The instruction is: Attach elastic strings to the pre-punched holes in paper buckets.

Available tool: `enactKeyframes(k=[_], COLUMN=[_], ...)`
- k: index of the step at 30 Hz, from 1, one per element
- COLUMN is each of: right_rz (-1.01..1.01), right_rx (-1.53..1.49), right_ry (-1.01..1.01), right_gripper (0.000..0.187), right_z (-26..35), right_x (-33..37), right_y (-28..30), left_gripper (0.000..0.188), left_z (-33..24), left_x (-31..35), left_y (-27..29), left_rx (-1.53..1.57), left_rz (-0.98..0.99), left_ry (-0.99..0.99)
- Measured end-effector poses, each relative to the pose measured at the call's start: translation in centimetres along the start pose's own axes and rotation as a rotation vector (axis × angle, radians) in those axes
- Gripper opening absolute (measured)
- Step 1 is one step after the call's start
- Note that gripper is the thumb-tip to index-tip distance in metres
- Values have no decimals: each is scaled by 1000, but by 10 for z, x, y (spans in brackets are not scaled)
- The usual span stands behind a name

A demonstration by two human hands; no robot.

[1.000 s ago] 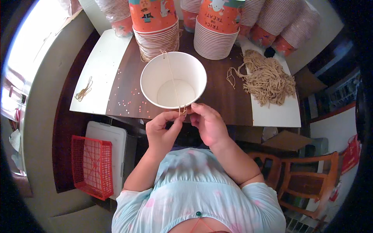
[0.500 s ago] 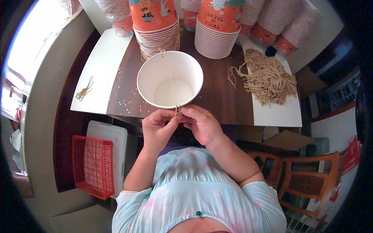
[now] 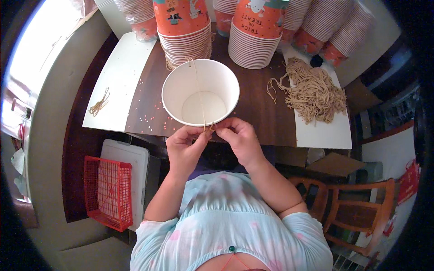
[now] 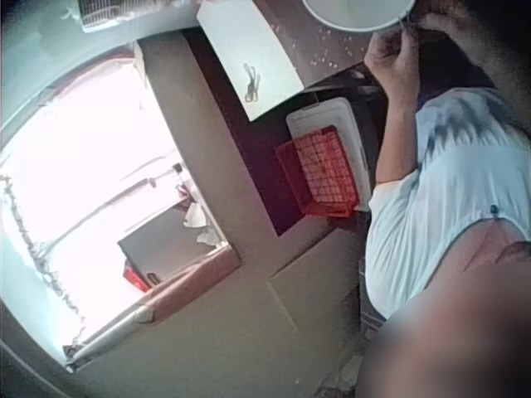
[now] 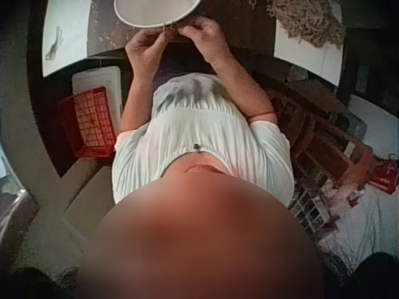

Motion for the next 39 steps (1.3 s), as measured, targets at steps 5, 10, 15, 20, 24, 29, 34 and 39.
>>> enactKeyframes(k=[5,10,15,20,24,29,34,39], right_rz=[-165,-47,166,63,-6,-57,-180,-313], right_rx=[561,305,-253,-160,-60,164,422,694], right_ry=[242,140,-62,18,61,113,245,432], right_gripper=[11,13,14,14,12,8,8,13], right_z=[31,18,-9,-11,-11,5,24,37], right_x=[8,5,3,3,-1,2,7,11], right_y=[6,4,-12,-7,2,3,5,6], left_gripper=[8,8,8,8,9,9,9,10], left_z=[1,0,-3,-4,-2,1,3,3], left_x=[1,0,-1,0,-1,-1,-1,-1], left_y=[2,0,1,1,1,1,1,2], left_rx=[-48,-30,-70,-53,-36,-6,37,17], left_rz=[-10,-11,-18,-17,-27,-24,-32,-39], left_ry=[-17,-44,-53,-46,-36,-25,9,0])
Point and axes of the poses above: each hand's wrist, its own x-axis away from the middle knuckle, its own y-axis out of the back of the hand, z = x × y, the point moved 10 cm from there along -x, towards the middle knuckle, and after that the axes turned 7 degrees about -y, right-handed, at the moved point
